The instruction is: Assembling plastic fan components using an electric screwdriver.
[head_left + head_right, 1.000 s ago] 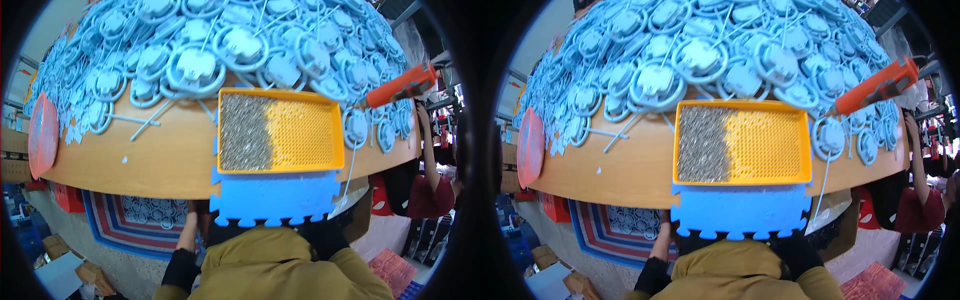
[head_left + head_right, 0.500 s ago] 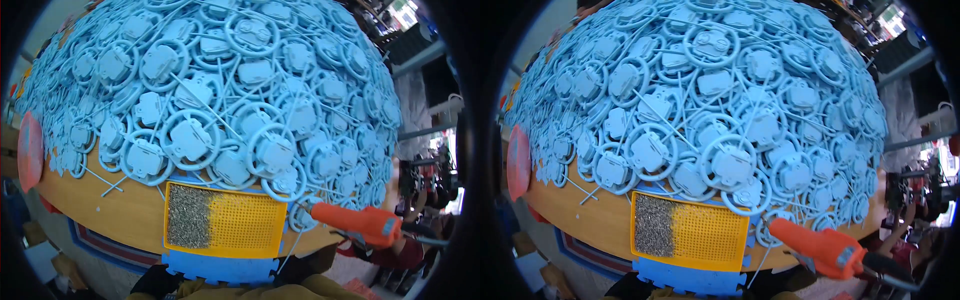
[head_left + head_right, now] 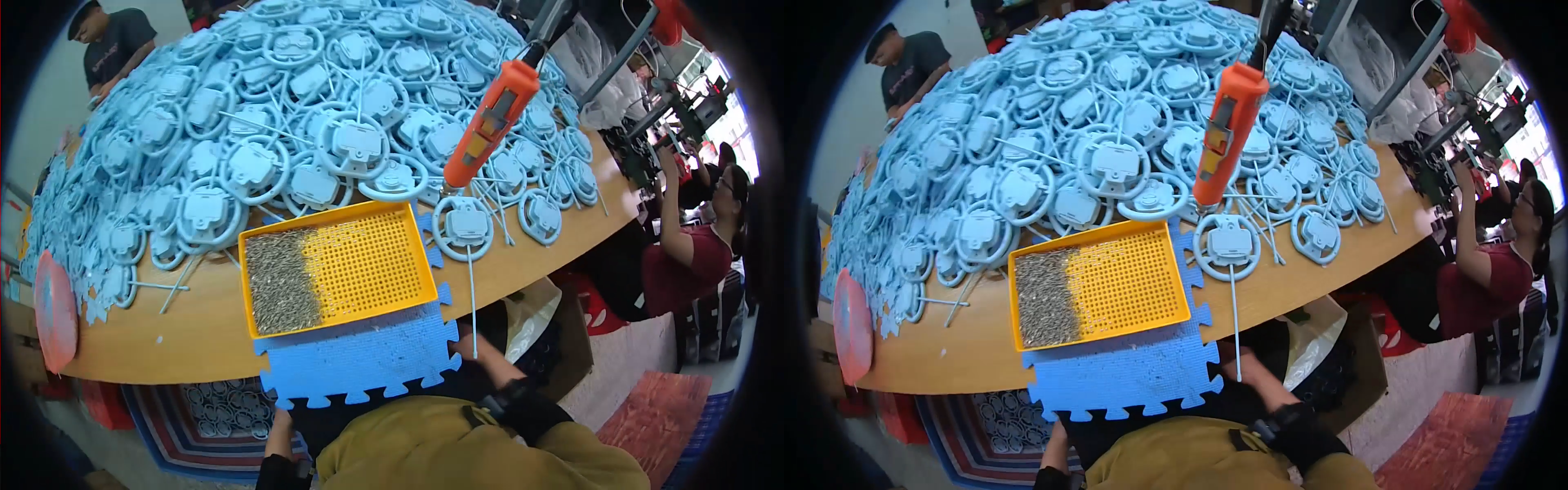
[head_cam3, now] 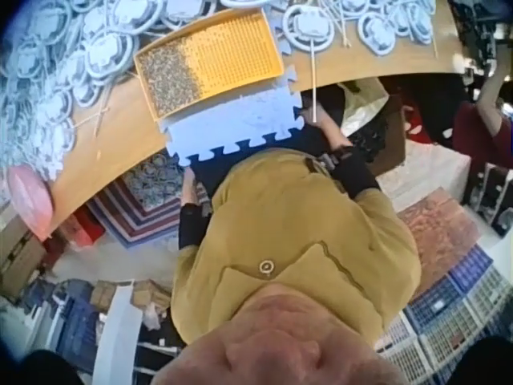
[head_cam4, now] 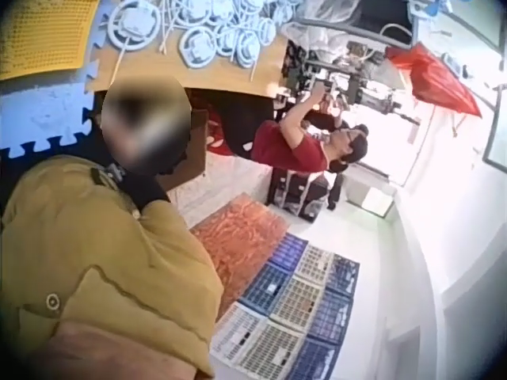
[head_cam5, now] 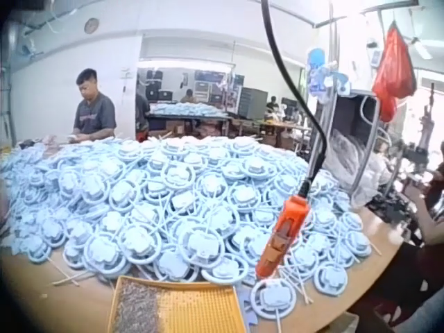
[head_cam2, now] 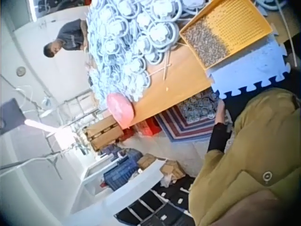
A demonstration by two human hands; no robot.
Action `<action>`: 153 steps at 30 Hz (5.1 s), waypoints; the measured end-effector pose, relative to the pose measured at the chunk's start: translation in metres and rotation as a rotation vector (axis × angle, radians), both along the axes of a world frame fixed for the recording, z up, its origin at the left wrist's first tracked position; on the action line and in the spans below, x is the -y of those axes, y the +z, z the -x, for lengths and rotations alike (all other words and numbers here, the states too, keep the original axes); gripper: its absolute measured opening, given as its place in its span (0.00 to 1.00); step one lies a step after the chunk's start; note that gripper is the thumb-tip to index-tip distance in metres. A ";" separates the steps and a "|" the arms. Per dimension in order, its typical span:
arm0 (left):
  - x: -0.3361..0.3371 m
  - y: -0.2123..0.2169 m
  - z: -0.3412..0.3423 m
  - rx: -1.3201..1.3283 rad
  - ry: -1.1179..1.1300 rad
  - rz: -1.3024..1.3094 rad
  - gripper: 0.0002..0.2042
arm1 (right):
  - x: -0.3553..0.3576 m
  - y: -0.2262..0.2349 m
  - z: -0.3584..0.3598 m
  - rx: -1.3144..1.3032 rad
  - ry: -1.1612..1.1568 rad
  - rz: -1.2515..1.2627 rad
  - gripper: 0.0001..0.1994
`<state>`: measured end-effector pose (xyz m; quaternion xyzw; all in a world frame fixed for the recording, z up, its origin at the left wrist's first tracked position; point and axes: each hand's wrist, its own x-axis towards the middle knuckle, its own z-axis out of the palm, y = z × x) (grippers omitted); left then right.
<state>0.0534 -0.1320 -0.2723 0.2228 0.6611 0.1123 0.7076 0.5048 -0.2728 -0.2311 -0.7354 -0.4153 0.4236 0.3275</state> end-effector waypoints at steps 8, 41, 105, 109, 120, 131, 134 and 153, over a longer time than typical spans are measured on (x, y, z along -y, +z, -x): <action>-0.017 0.173 -0.015 -0.583 -0.249 -1.443 0.09 | 0.074 0.186 -0.047 0.067 -0.383 0.003 0.15; -0.026 0.202 -0.170 -0.397 -1.206 -1.860 0.43 | -0.131 0.128 -0.039 1.058 -0.374 -0.539 0.34; -0.108 0.281 -0.112 -0.664 -0.395 -1.772 0.27 | -0.191 0.295 -0.021 -0.392 -0.084 -0.783 0.21; -0.065 0.244 -0.090 -0.797 -0.338 -1.496 0.25 | -0.228 0.288 0.004 -0.377 -0.033 -0.860 0.15; -0.042 0.254 -0.130 -0.640 -0.796 -1.407 0.40 | -0.270 0.240 0.013 -0.515 -0.123 -0.999 0.12; -0.051 0.232 -0.148 -0.577 -0.861 -1.655 0.36 | -0.274 0.235 0.013 -0.482 -0.142 -0.982 0.13; -0.044 0.222 -0.161 -0.535 -0.717 -1.642 0.37 | -0.275 0.234 0.014 -0.502 -0.144 -1.005 0.13; -0.046 0.229 -0.176 -0.563 -0.713 -1.596 0.35 | -0.192 0.270 0.085 -0.652 0.273 -0.962 0.20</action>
